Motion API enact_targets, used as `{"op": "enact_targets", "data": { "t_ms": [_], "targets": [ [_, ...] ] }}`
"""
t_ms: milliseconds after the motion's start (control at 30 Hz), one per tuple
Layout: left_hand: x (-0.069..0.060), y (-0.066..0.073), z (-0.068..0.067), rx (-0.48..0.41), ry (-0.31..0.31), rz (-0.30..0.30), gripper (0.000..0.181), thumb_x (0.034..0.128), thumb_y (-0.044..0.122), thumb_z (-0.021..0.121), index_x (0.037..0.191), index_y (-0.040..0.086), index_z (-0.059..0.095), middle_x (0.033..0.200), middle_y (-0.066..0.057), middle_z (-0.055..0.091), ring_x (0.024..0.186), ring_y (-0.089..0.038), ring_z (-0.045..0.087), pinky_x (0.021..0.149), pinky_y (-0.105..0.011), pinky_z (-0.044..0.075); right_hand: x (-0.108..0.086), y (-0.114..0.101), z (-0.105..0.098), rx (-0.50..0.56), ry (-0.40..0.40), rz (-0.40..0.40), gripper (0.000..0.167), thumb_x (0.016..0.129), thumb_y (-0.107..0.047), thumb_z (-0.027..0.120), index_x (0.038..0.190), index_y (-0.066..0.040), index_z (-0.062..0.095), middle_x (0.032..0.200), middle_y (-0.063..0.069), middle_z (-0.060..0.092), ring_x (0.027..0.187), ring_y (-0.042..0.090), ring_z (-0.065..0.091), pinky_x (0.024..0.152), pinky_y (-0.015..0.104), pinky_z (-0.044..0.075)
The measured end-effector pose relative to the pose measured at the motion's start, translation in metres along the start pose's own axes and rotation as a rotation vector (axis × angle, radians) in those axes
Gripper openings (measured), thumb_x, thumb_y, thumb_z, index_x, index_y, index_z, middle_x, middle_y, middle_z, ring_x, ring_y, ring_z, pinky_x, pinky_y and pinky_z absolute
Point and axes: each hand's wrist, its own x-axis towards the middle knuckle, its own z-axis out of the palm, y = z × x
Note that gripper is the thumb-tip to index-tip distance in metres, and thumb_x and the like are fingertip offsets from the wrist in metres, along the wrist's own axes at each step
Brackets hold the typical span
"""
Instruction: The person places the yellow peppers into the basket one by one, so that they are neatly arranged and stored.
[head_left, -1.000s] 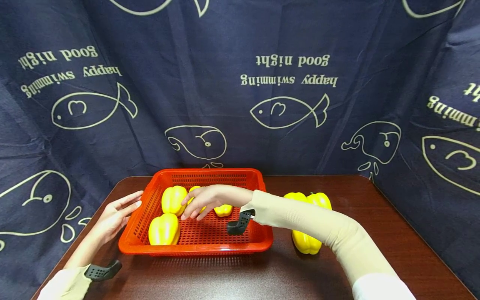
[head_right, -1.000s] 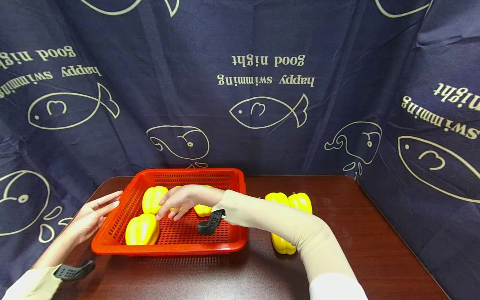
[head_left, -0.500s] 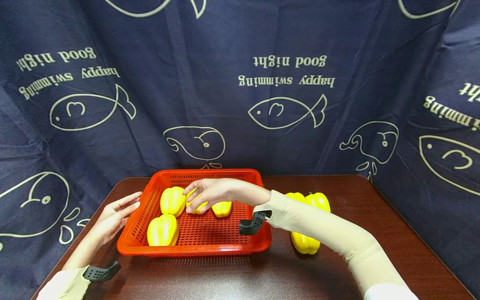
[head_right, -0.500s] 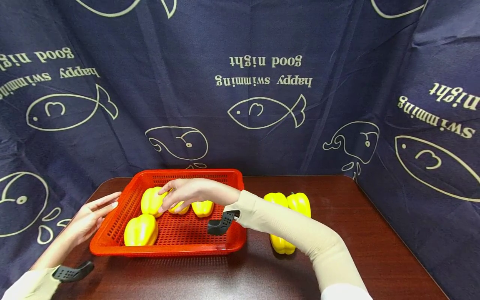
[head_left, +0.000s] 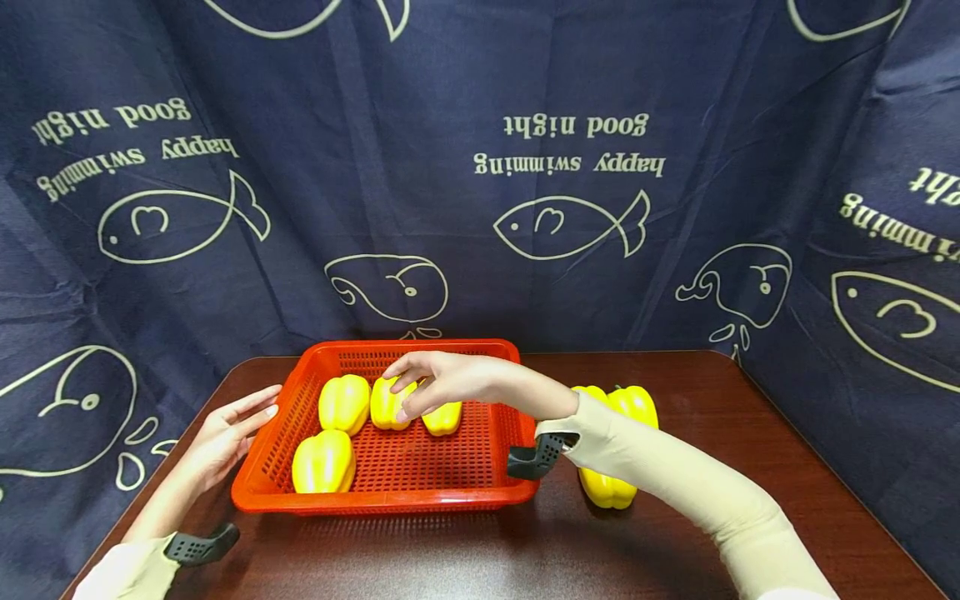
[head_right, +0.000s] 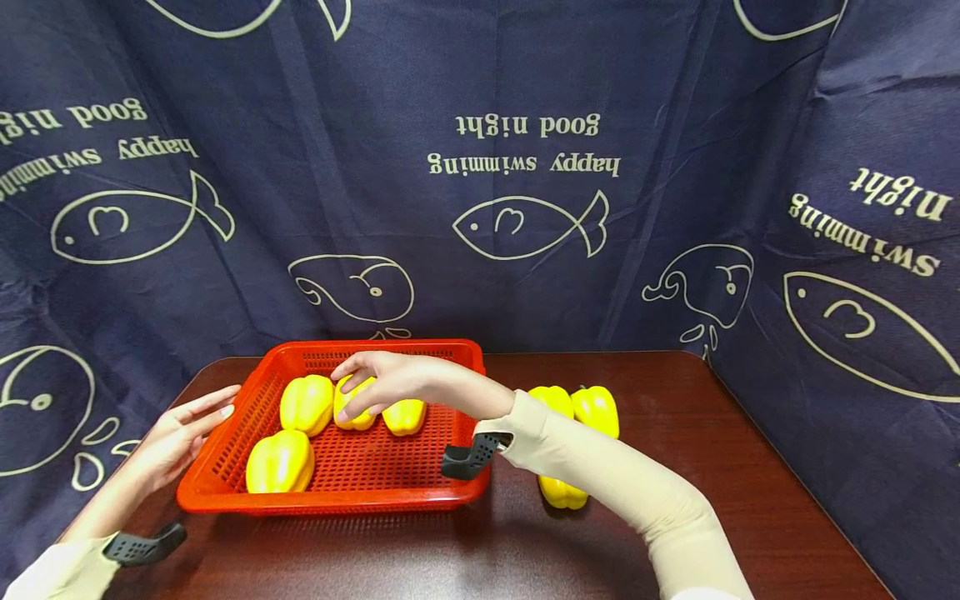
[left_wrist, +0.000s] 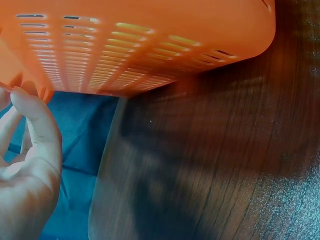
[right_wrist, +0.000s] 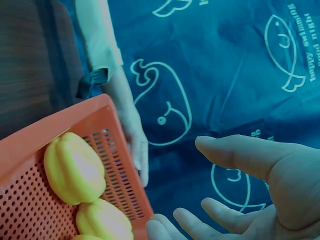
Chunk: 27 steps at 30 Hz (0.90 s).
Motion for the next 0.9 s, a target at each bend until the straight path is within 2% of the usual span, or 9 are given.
{"op": "enact_targets", "data": {
  "t_ms": [333, 600, 900],
  "targets": [
    [0.001, 0.0, 0.0, -0.018, -0.012, 0.015, 0.038, 0.0986, 0.003, 0.05, 0.127, 0.026, 0.062, 0.11, 0.019, 0.066, 0.094, -0.003, 0.068, 0.076, -0.022, 0.057, -0.03, 0.002, -0.011, -0.014, 0.036, -0.038, 0.056, 0.087, -0.006, 0.066, 0.138, -0.005, 0.043, 0.136, 0.012, 0.052, 0.119, 0.025, 0.057, 0.097, 0.029, 0.05],
    [0.001, 0.001, 0.001, 0.0, 0.003, -0.001, 0.037, 0.0986, 0.005, 0.05, 0.127, 0.026, 0.061, 0.11, 0.02, 0.066, 0.093, -0.003, 0.068, 0.076, -0.022, 0.057, -0.055, 0.009, -0.023, -0.048, 0.049, -0.088, 0.056, 0.086, -0.004, 0.066, 0.138, -0.003, 0.043, 0.139, 0.016, 0.05, 0.12, 0.024, 0.056, 0.097, 0.032, 0.051],
    [0.001, 0.0, -0.001, -0.019, 0.007, -0.014, 0.039, 0.0989, 0.004, 0.049, 0.127, 0.028, 0.062, 0.109, 0.021, 0.067, 0.092, -0.004, 0.068, 0.075, -0.022, 0.057, -0.078, 0.029, -0.036, -0.027, 0.11, -0.053, 0.058, 0.086, -0.007, 0.068, 0.138, -0.005, 0.043, 0.139, 0.015, 0.048, 0.12, 0.027, 0.055, 0.095, 0.036, 0.052]
  ]
}}
